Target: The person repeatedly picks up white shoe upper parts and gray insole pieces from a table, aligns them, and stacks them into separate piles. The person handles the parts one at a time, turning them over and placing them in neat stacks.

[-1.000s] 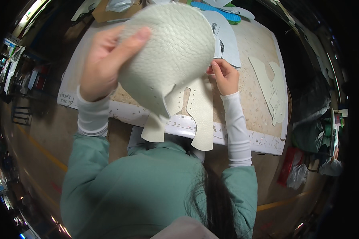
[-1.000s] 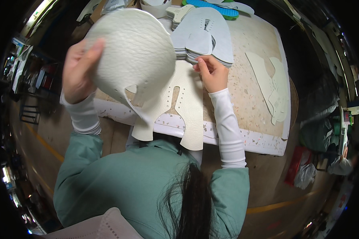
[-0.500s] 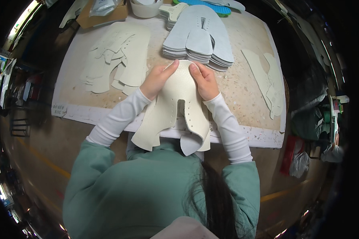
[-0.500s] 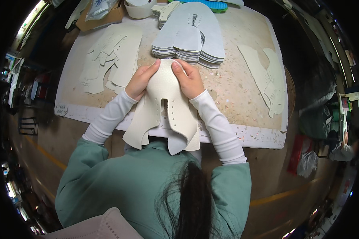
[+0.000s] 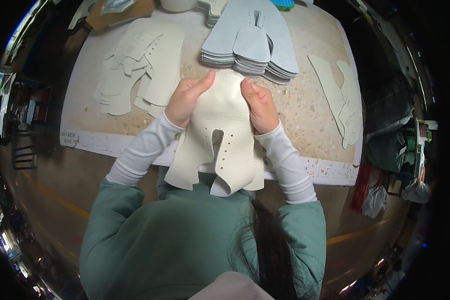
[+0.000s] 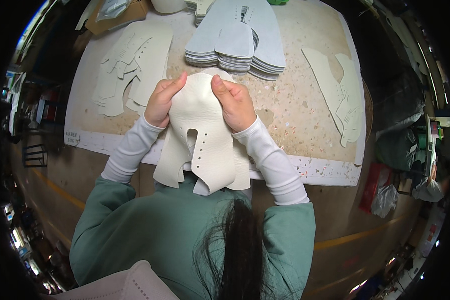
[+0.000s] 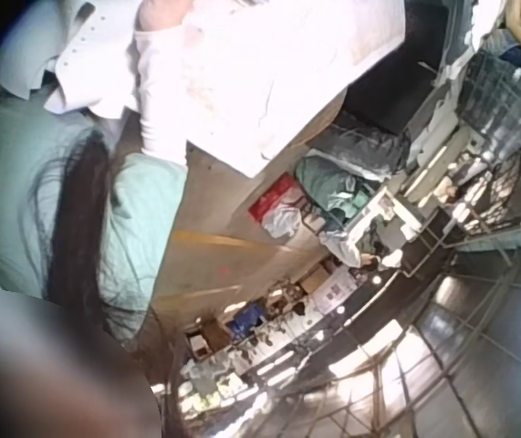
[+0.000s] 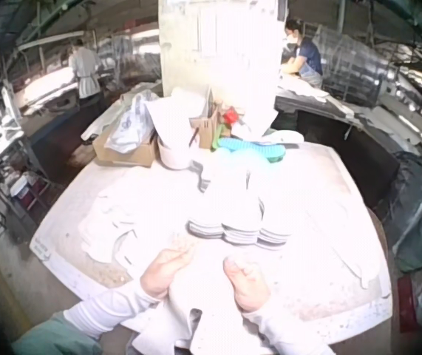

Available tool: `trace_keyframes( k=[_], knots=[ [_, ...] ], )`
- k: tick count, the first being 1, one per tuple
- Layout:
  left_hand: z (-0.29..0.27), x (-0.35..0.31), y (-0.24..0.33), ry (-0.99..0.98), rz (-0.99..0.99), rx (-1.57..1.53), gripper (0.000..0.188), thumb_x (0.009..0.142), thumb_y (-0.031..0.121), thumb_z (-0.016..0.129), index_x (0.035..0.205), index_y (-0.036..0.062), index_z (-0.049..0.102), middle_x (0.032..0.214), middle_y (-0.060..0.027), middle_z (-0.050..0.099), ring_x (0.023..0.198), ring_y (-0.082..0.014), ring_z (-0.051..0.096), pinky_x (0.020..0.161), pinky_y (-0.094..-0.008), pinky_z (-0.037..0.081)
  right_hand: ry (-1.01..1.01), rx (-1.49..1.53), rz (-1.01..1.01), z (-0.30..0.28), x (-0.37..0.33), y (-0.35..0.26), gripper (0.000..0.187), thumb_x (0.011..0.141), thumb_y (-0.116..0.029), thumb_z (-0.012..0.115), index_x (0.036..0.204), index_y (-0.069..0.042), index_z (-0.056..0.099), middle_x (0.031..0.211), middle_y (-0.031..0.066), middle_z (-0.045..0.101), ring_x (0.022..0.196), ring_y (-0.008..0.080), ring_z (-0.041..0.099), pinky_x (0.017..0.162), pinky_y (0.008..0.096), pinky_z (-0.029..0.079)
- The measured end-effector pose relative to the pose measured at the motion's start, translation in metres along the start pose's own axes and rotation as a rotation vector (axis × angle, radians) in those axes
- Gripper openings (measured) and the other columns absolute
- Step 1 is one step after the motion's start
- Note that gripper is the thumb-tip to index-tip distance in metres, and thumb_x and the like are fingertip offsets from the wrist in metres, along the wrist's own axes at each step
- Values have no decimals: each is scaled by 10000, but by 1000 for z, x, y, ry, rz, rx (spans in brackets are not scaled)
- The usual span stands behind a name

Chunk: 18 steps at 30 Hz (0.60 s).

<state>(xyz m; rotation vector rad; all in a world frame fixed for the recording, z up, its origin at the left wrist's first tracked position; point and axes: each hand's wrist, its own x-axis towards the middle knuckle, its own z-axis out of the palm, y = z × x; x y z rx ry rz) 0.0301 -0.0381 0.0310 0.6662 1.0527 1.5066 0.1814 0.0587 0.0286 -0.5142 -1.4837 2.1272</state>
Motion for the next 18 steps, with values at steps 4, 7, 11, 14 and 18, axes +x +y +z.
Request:
trace_keyframes(
  k=[4,7,11,14,18],
  knots=[
    [0,-1,-1,35,-14,-7,377,943,309,495,954,-38,644,905,-79,660,791,-100,605,725,-214,456,9,8,34,0,-1,0,500,948,-431,441,953,26,644,852,53,652,746,83,577,689,217,460],
    [-1,-1,-2,32,-19,-8,379,941,312,498,968,-40,637,912,-86,658,795,-106,608,725,-215,460,-2,7,53,0,-3,-1,513,948,-443,433,949,22,648,854,58,654,750,85,580,690,219,461],
    [-2,0,-3,-3,-12,-30,377,940,312,498,972,-36,637,919,-85,659,801,-107,610,728,-214,461,-24,-2,38,0,-4,-3,536,938,-472,434,954,17,653,853,62,657,756,88,584,694,221,464],
    [-5,1,0,-16,-8,45,373,950,305,466,999,-29,626,926,-89,660,804,-111,621,730,-219,473,10,33,94,-3,-2,-5,479,923,-435,499,953,16,657,842,56,659,731,90,587,672,227,472],
    [-15,11,16,-123,12,332,297,951,280,457,985,18,593,906,-35,621,805,-68,565,745,-205,435,-45,-146,47,-5,6,-8,386,882,-361,595,941,14,664,813,43,658,681,88,581,627,239,474]
  ],
)
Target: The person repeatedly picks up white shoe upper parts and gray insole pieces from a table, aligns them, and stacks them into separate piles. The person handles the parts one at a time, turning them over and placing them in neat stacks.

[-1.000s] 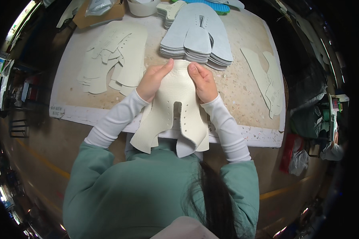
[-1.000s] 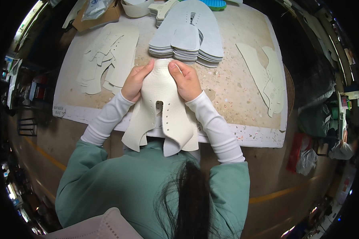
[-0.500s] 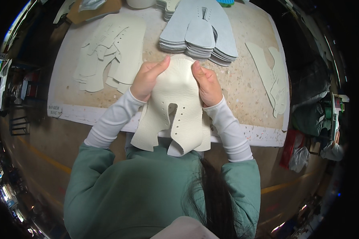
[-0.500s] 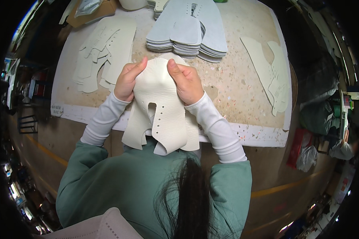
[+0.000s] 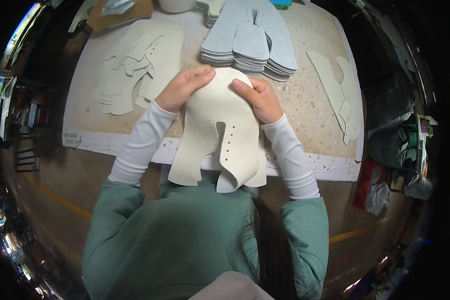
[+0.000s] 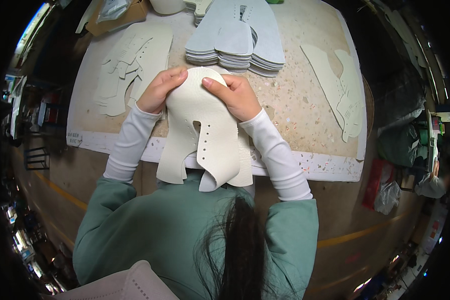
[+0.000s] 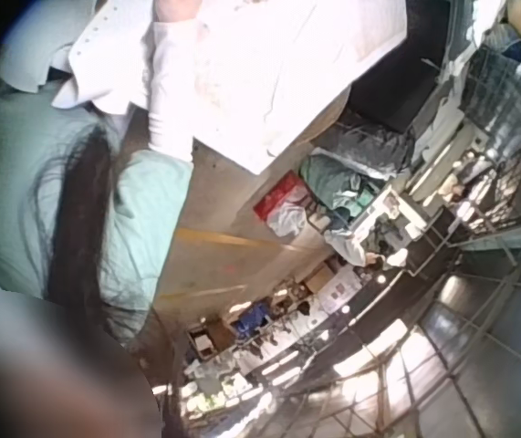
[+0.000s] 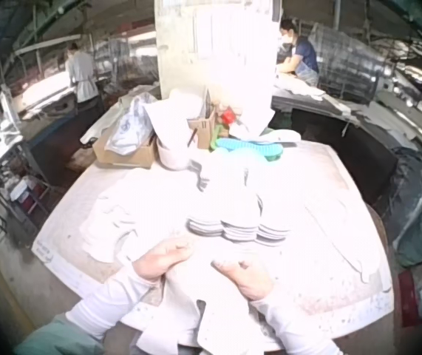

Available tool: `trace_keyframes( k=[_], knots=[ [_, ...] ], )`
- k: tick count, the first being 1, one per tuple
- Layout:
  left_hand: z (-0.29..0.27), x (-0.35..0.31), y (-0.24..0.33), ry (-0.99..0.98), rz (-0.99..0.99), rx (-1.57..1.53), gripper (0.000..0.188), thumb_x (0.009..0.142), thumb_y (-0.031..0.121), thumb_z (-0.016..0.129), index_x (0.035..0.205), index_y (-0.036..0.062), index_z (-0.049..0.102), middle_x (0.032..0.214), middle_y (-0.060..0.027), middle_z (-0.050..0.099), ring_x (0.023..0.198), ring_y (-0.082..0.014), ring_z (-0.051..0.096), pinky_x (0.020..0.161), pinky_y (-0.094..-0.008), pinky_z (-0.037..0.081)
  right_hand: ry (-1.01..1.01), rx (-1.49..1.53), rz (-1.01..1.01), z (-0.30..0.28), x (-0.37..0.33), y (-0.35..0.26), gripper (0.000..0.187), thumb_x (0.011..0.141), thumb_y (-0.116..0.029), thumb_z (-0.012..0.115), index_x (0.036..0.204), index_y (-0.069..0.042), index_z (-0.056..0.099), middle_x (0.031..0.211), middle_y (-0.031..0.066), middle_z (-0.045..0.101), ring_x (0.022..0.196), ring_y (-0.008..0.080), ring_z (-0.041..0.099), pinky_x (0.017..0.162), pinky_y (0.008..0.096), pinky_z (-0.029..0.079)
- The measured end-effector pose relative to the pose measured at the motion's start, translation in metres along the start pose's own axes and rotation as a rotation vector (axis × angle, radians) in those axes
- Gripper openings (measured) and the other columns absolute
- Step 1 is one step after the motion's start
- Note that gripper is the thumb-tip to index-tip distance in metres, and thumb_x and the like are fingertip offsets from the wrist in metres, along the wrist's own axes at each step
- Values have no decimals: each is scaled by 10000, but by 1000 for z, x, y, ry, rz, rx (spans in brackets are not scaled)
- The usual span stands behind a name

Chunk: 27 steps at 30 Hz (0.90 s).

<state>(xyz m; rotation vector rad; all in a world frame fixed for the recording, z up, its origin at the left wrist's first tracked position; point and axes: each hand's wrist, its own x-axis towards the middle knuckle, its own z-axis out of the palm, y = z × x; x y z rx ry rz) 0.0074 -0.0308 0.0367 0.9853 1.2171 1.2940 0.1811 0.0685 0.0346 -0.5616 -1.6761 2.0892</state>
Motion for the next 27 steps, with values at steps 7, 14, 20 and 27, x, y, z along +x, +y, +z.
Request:
trace_keyframes(
  k=[7,14,20,27],
  knots=[
    [9,13,-2,202,334,379,237,923,219,509,781,30,504,716,20,518,674,-61,430,661,-208,384,-63,-875,-216,0,33,-25,353,764,-350,679,781,3,657,572,128,564,507,190,535,532,328,431],
    [-5,14,-7,367,450,400,288,917,211,536,704,33,460,644,29,414,643,-60,361,599,-216,339,-204,-747,-207,16,67,-19,307,768,-310,677,791,-4,671,550,115,572,479,169,507,516,328,429],
    [-16,16,-10,423,342,160,338,909,226,567,643,66,435,655,54,434,629,-42,363,583,-197,335,-302,-637,51,21,68,-14,329,750,-312,710,788,13,679,659,67,638,572,114,560,556,274,458],
    [-26,16,-10,463,278,90,349,904,254,575,628,81,448,630,65,443,611,-28,371,565,-190,335,-384,-417,132,28,35,-6,339,770,-246,702,965,24,639,827,64,666,706,120,618,656,248,494]
  ],
)
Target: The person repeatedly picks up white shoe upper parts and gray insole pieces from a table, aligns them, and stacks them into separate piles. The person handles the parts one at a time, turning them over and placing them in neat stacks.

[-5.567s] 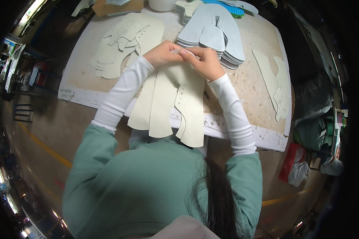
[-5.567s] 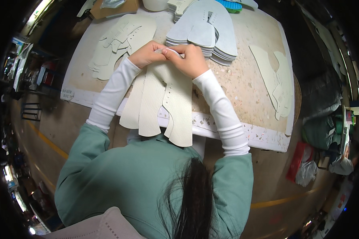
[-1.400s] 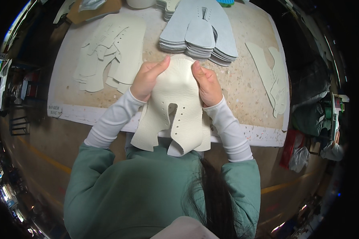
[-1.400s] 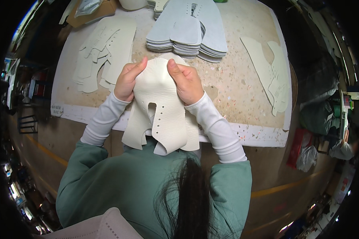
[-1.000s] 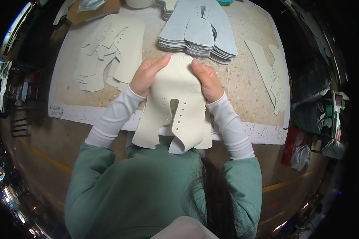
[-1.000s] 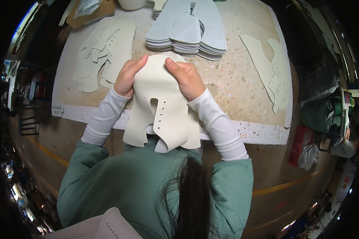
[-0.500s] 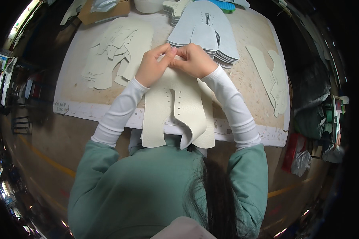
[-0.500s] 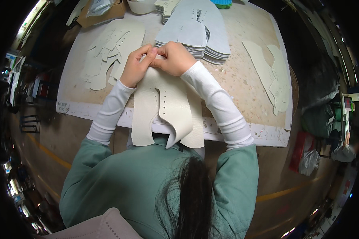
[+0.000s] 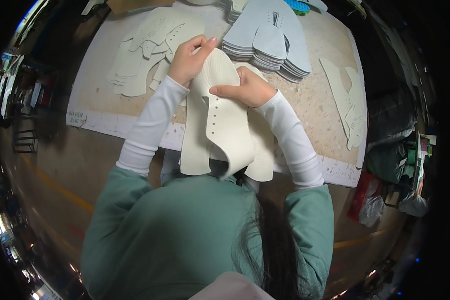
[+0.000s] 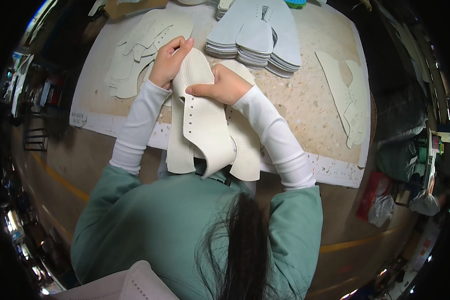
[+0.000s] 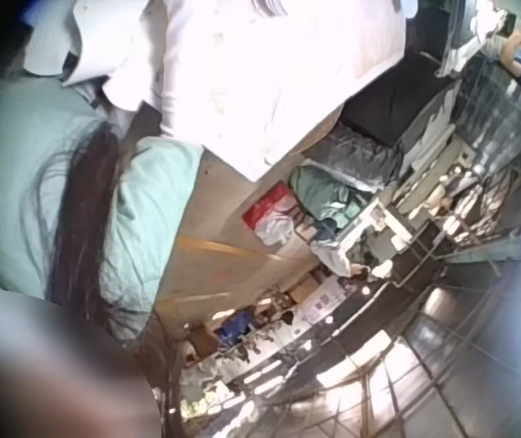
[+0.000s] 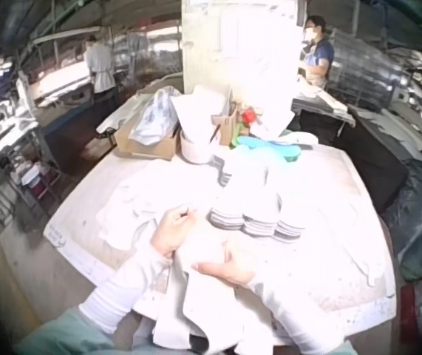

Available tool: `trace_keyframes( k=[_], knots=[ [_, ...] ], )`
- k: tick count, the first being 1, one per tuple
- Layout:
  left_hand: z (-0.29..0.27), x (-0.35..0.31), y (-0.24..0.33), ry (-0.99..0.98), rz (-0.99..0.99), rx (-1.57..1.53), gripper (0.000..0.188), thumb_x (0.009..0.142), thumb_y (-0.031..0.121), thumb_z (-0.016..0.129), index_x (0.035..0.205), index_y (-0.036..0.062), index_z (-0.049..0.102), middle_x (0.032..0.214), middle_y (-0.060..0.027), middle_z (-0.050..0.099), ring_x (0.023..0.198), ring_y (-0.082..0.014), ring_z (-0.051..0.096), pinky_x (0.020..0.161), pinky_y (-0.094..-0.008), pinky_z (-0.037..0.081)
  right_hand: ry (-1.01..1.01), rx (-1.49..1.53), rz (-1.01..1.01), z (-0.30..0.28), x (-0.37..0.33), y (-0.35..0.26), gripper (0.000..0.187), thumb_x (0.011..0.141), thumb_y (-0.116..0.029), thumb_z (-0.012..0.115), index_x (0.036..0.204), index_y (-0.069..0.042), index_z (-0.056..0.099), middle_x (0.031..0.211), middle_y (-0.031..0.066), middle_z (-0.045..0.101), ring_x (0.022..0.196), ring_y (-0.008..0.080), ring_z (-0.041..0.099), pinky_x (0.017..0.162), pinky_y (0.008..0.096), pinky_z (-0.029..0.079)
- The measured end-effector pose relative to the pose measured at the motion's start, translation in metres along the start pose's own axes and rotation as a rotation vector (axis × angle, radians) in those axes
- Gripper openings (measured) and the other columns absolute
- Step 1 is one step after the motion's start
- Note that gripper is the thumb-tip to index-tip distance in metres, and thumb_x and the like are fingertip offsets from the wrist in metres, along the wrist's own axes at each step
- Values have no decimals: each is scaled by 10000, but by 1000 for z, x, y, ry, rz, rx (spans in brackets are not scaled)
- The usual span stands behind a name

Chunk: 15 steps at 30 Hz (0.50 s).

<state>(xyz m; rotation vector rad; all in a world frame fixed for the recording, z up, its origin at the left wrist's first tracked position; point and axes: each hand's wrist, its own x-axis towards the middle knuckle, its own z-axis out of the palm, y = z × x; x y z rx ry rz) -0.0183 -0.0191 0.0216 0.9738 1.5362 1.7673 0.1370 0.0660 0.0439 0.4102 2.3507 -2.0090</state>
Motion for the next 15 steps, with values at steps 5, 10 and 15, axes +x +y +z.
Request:
trace_keyframes(
  k=[5,10,15],
  knots=[
    [-7,5,-7,58,-23,30,351,903,267,576,625,96,448,612,77,421,590,-18,358,551,-185,324,-54,116,-2,16,-25,8,342,770,-264,696,930,35,648,817,82,671,703,133,622,645,252,491],
    [-11,8,-10,88,18,55,381,883,271,601,597,94,421,589,84,382,574,-23,327,539,-194,295,-66,184,5,28,-55,11,351,765,-258,707,939,41,645,822,77,670,711,115,604,674,250,485],
    [-11,11,-15,93,-1,33,381,881,264,603,590,107,414,584,91,370,564,-20,313,533,-195,282,-195,302,112,32,-83,7,252,805,-195,683,940,17,661,839,56,678,764,99,605,710,238,480]
  ],
)
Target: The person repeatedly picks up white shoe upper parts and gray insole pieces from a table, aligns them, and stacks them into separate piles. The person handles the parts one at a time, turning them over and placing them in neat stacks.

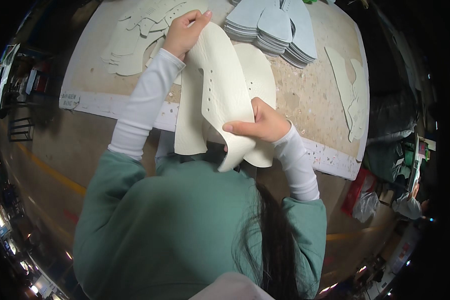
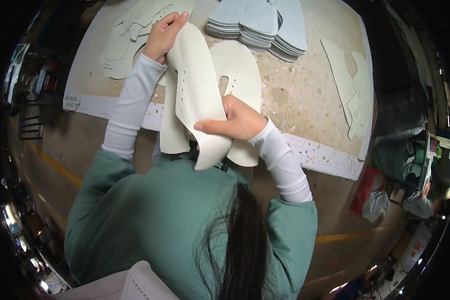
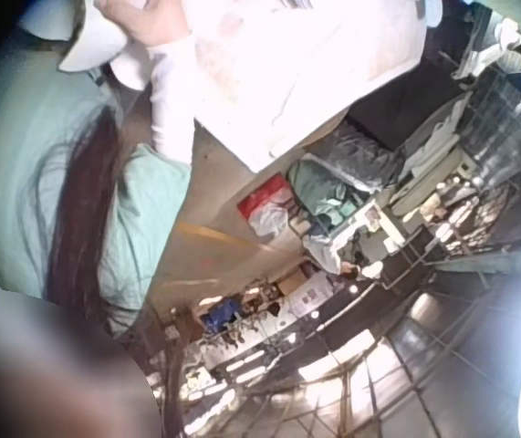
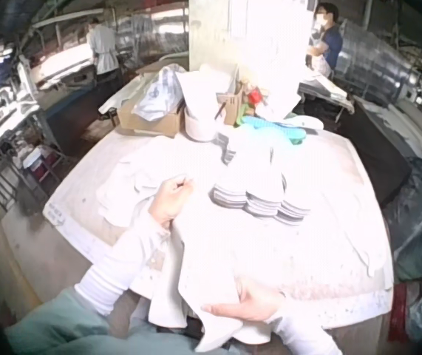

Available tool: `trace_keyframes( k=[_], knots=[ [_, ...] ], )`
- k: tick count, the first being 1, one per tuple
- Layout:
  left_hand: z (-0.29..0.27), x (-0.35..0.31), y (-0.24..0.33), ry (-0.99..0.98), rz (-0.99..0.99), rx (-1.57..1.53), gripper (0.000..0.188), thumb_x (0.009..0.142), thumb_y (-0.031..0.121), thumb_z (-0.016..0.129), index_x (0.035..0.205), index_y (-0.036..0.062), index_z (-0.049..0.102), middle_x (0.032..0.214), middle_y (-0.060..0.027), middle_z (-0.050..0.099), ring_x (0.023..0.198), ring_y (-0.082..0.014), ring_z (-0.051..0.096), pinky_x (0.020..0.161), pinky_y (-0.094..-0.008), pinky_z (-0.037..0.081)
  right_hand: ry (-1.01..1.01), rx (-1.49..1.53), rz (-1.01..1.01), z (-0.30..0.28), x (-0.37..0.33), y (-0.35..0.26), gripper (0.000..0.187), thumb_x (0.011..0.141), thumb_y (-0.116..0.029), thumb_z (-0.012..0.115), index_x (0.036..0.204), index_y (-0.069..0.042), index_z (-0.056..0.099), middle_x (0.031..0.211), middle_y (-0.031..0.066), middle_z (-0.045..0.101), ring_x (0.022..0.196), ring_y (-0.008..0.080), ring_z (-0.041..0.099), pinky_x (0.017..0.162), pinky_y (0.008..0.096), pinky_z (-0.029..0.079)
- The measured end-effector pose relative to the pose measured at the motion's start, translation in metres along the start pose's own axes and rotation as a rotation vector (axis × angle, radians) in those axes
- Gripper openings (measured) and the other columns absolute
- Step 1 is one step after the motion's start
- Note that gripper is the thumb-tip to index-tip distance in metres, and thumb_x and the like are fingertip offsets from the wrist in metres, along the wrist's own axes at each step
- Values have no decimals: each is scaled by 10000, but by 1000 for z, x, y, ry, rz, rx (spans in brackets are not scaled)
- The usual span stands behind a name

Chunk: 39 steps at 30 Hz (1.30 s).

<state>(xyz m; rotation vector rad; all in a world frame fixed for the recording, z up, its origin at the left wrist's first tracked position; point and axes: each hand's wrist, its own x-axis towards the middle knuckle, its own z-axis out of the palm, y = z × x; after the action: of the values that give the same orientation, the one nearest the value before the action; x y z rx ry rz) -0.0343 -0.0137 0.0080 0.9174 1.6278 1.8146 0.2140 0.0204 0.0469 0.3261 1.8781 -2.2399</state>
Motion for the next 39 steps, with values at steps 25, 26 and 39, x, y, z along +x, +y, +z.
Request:
trace_keyframes(
  k=[25,26,39],
  knots=[
    [35,-18,6,-606,-117,96,293,928,270,522,1103,62,631,1066,-40,627,975,-111,560,883,-233,428,145,-358,-156,-41,-67,-55,227,890,-147,562,960,43,665,743,96,685,677,138,650,597,247,505],
    [33,-19,7,-623,-131,73,295,927,263,521,1116,61,624,1076,-42,624,988,-110,555,895,-235,420,287,-410,-294,-43,-49,-52,225,891,-158,558,971,22,667,768,94,684,694,138,642,613,250,505],
    [23,-22,1,-653,-65,238,270,782,128,644,1014,-8,660,919,-49,672,816,-91,581,773,-239,449,741,-686,-456,-49,68,-4,288,850,-309,589,914,-49,695,734,175,645,654,294,636,591,339,480]
  ],
)
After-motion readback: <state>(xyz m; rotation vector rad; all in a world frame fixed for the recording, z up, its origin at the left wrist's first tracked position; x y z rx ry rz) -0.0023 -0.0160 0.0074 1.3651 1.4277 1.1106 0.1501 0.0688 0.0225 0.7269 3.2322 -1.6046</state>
